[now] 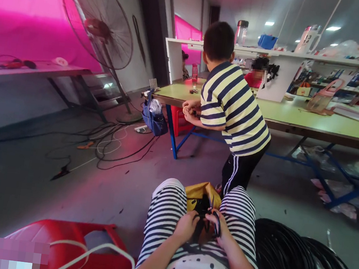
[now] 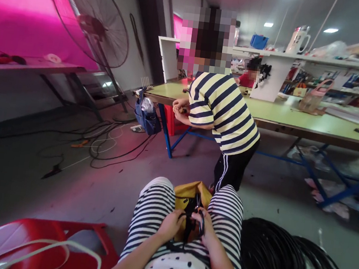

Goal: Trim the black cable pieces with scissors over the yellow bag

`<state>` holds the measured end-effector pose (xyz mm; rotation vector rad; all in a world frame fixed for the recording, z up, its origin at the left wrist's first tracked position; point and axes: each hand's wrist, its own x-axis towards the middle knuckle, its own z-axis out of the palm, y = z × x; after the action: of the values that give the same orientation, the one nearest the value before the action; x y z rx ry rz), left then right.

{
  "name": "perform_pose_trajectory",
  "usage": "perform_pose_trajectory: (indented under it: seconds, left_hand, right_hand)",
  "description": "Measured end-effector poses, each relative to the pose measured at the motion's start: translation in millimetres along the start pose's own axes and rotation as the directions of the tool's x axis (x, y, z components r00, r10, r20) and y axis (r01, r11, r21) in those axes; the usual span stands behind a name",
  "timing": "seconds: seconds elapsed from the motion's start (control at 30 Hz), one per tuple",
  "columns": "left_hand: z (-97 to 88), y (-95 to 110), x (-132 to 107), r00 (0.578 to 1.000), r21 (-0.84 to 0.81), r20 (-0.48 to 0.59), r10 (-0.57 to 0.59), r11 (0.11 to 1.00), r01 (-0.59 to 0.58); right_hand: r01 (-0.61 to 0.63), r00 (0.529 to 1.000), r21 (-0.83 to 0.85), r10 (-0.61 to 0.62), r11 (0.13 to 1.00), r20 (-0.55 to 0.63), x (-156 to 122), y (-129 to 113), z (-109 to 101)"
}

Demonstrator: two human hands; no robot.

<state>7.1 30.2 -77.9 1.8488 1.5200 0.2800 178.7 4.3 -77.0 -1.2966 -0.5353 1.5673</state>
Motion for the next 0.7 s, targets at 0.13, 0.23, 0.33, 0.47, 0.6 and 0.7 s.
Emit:
perform_pose_trajectory:
  seconds: [0.13, 0.23, 0.33, 0.47, 0.6, 0.7]
  left_hand:
    - [-0.8, 3.1, 1.2, 0.999, -0.02, -0.007, -0.032, 0.999, 0.032]
    - [-1.9, 5.4, 1.4, 0.999, -0.06, -0.013, -0.034, 0.998, 0.033]
    - [-3.0, 4.9, 1.4, 0.999, -0.118, -0.016, -0.03, 0.993, 0.027]
    - [-2.7, 0.0, 1.7, 1.0, -0.144, -0.023, -0.012, 0.99, 0.008]
    - [-2.7, -2.6, 1.6, 1.0, -0.124, -0.029, -0.002, 0.992, -0.001]
    - [-4.2, -1.3, 0.9, 1.0, -0.103, -0.022, -0.005, 0.995, 0.003]
  right_hand:
    - [-0.003, 1.0, 0.026, 0.004, 1.0, -0.018, -0.2, -1.7, 0.7]
    - [0.011, 1.0, 0.02, -0.01, 1.0, -0.021, 0.9, -0.1, -0.8]
    - [0.04, 0.999, -0.01, -0.04, 0.999, -0.001, 3.1, 2.5, -4.1]
    - [0.056, 0.998, -0.091, -0.052, 0.994, 0.044, 9.1, 4.9, -8.2]
    - [0.042, 0.997, -0.143, -0.032, 0.989, 0.069, 12.3, 5.1, -10.8]
    - [0.009, 0.997, -0.117, -0.001, 0.993, 0.072, 9.9, 4.7, -12.4]
